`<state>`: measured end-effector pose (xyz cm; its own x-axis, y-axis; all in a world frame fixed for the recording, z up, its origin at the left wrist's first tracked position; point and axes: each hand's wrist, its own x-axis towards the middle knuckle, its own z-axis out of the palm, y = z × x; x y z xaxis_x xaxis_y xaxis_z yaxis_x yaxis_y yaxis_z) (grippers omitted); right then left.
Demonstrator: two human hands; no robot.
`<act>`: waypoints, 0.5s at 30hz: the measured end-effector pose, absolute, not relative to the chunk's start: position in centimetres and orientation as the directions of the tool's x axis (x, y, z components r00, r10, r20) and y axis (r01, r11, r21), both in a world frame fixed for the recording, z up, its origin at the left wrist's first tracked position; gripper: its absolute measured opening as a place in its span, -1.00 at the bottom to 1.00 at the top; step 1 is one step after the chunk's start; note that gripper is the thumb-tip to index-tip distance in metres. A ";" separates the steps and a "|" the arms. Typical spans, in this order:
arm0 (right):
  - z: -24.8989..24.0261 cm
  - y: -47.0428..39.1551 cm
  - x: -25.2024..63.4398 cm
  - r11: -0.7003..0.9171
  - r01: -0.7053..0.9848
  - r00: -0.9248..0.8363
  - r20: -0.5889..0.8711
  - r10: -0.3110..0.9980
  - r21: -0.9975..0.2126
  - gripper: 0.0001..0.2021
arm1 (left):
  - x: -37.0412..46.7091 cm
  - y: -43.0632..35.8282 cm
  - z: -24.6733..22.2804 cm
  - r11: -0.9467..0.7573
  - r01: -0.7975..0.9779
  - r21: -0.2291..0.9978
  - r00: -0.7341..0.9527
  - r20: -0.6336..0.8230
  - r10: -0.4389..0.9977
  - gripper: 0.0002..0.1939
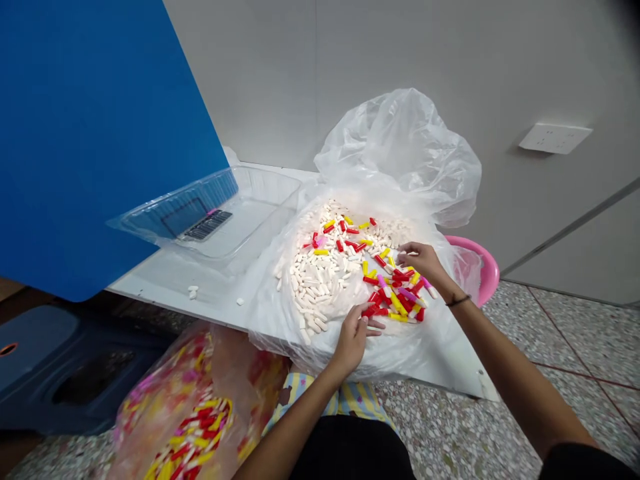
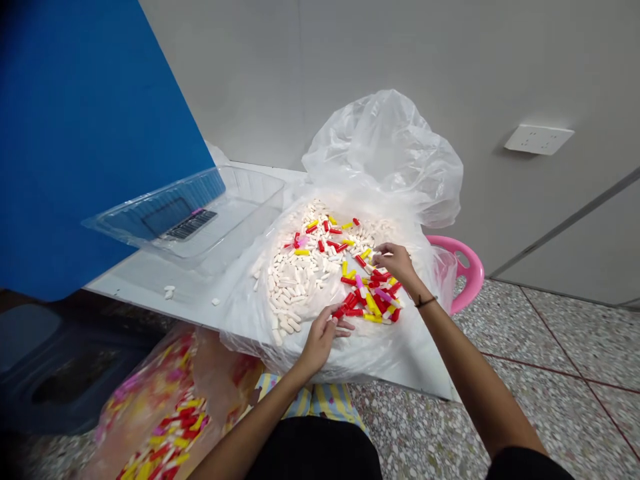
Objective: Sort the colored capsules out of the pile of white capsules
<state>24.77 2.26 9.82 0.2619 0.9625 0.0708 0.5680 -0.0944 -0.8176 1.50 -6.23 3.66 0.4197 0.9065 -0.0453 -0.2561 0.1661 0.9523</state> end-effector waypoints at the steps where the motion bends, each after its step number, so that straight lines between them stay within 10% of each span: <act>1: 10.6 0.7 24.0 -0.023 0.421 0.193 0.065 0.979 -0.907 -0.79 | 1.7 -6.1 3.7 0.200 -0.280 0.939 0.400 -0.075 0.913 -0.57; 15: 12.3 -9.2 17.5 -0.027 0.216 -0.046 -0.038 0.998 -0.976 -0.75 | 0.7 -6.6 4.3 -0.115 0.074 0.991 0.318 0.086 0.944 -0.60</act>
